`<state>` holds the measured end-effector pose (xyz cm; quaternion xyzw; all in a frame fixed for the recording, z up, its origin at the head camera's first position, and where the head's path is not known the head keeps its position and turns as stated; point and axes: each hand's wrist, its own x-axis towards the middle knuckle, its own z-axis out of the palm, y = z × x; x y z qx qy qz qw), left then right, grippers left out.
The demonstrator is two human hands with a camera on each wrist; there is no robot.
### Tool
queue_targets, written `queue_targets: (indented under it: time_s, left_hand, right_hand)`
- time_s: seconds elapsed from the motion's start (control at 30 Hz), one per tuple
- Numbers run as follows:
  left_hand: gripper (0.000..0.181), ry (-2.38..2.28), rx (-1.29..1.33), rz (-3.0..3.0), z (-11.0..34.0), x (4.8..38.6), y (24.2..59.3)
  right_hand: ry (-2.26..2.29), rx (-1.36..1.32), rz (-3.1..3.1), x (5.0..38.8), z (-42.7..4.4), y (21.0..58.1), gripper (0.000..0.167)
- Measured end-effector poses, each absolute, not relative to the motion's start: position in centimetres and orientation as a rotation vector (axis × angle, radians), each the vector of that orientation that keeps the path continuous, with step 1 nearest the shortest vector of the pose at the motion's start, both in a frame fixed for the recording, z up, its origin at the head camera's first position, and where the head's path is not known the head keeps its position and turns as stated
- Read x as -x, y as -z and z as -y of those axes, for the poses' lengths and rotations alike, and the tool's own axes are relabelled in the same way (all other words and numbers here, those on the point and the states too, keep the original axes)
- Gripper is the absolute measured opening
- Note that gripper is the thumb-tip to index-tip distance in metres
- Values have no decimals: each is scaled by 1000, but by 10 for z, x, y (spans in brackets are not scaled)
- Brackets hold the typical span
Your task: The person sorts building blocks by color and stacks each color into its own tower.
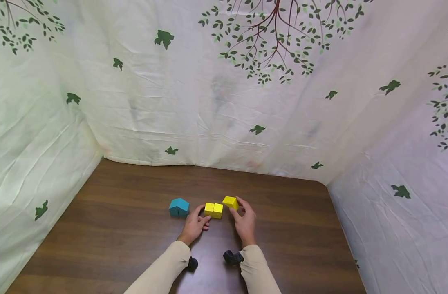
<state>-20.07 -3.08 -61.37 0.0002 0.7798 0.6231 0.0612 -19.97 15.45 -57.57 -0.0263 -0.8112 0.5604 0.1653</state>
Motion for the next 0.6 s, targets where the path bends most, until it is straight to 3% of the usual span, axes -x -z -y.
queue_targets:
  time_s: [0.6]
  left_hand:
    - [51,-1865,19,-2343,31,201,615]
  right_hand:
    - [-1474,-177,2439,206,-133,574,39]
